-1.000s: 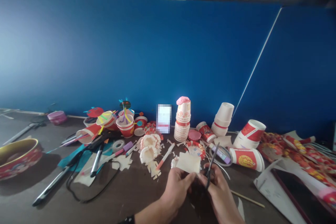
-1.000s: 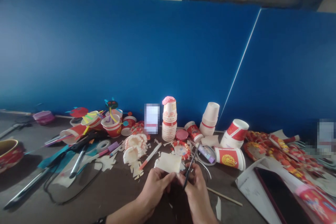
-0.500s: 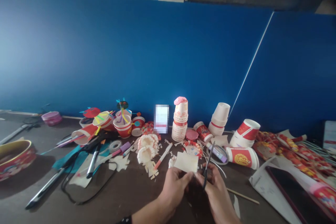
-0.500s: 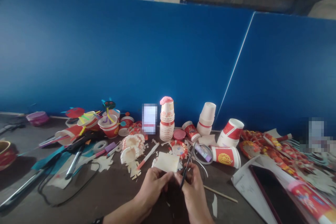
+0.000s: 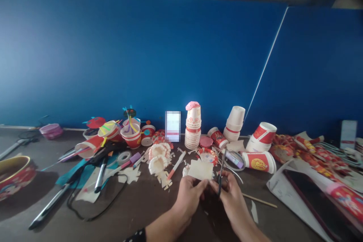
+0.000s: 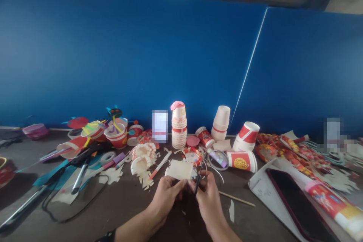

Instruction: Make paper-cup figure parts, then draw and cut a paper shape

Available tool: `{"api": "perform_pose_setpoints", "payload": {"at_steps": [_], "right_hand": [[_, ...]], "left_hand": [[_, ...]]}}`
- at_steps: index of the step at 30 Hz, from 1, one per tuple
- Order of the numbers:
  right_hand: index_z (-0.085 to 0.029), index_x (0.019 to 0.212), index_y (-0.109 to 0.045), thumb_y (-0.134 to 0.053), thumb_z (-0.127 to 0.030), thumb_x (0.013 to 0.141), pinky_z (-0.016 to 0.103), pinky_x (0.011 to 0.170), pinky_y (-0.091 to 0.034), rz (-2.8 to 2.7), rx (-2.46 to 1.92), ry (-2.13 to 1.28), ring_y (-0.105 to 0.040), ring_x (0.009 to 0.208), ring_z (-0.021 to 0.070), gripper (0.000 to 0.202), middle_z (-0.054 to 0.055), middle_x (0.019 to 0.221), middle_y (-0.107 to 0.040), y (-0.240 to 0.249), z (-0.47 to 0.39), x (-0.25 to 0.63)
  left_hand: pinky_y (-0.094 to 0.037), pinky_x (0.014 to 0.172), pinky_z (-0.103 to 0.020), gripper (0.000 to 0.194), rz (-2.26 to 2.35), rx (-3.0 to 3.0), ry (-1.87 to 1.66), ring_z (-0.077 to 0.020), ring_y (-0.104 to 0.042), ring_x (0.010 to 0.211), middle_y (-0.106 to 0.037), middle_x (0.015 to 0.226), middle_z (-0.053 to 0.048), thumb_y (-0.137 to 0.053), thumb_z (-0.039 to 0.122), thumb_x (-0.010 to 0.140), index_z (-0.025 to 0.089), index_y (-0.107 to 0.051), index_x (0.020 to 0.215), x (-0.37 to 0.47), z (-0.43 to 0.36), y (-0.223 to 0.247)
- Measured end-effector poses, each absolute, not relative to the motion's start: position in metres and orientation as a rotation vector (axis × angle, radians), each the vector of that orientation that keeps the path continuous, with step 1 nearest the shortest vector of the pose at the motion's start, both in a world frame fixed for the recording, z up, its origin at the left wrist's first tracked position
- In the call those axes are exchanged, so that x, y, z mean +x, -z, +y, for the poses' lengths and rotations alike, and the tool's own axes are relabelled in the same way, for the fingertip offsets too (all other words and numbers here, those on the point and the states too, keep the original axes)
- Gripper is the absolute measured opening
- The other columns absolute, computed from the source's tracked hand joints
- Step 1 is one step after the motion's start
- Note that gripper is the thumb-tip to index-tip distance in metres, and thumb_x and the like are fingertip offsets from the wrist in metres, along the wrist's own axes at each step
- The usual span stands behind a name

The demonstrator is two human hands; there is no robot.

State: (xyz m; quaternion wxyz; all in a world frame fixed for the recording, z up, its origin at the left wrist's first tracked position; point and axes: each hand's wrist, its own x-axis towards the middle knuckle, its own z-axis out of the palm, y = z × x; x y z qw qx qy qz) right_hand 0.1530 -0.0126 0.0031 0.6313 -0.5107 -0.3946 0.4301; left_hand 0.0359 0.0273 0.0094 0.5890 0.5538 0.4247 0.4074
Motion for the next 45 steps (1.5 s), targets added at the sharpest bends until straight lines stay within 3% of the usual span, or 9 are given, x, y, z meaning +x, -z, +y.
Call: {"api": "perform_pose_setpoints", "payload": {"at_steps": [5, 15, 21, 29, 45], "right_hand": [[-0.022, 0.087, -0.043, -0.066, -0.031, 0.069, 0.023, 0.047, -0.039, -0.986, -1.262, -0.936, -0.056, 0.049, 0.015, 0.031, -0.005, 0.055, -0.061, -0.005, -0.014, 0.154], [-0.019, 0.086, -0.052, -0.066, -0.036, 0.067, 0.025, 0.053, -0.041, -1.107, -1.324, -0.887, -0.056, 0.054, 0.0173, 0.029, -0.003, 0.055, -0.06, -0.013, -0.017, 0.155], [-0.017, 0.088, -0.055, -0.063, -0.037, 0.07, 0.023, 0.051, -0.039, -1.136, -1.288, -0.948, -0.051, 0.053, 0.0136, 0.027, -0.004, 0.056, -0.056, -0.018, -0.019, 0.151], [-0.017, 0.08, -0.055, -0.06, -0.041, 0.072, 0.021, 0.049, -0.038, -1.2, -1.252, -1.006, -0.048, 0.051, 0.0115, 0.026, -0.004, 0.055, -0.054, -0.023, -0.022, 0.144], [-0.019, 0.086, -0.052, -0.056, -0.043, 0.076, 0.023, 0.052, -0.041, -1.236, -1.176, -1.131, -0.052, 0.056, 0.0133, 0.026, -0.003, 0.06, -0.054, -0.022, -0.026, 0.141]], "left_hand": [[-0.019, 0.04, -0.022, 0.035, 0.988, 1.247, -0.968, -0.0061, -0.031, 0.035, -0.043, 0.036, 0.002, -0.057, 0.041, 0.066, 0.011, -0.058, 0.048, 0.035, 0.028, -0.012], [-0.02, 0.04, -0.021, 0.034, 1.033, 1.122, -0.987, -0.0064, -0.034, 0.034, -0.044, 0.036, 0.001, -0.056, 0.041, 0.066, 0.011, -0.055, 0.051, 0.033, 0.029, -0.012], [-0.021, 0.039, -0.02, 0.033, 0.995, 1.073, -0.981, -0.0061, -0.034, 0.033, -0.045, 0.036, 0.001, -0.055, 0.042, 0.066, 0.011, -0.056, 0.054, 0.031, 0.031, -0.012], [-0.023, 0.041, -0.02, 0.032, 0.972, 1.008, -1.018, -0.0057, -0.035, 0.034, -0.045, 0.036, 0.001, -0.057, 0.041, 0.066, 0.011, -0.055, 0.054, 0.031, 0.031, -0.013], [-0.024, 0.038, -0.017, 0.032, 0.906, 0.838, -1.085, -0.0045, -0.036, 0.033, -0.046, 0.037, 0.003, -0.062, 0.042, 0.064, 0.012, -0.055, 0.057, 0.036, 0.034, -0.018]]}}
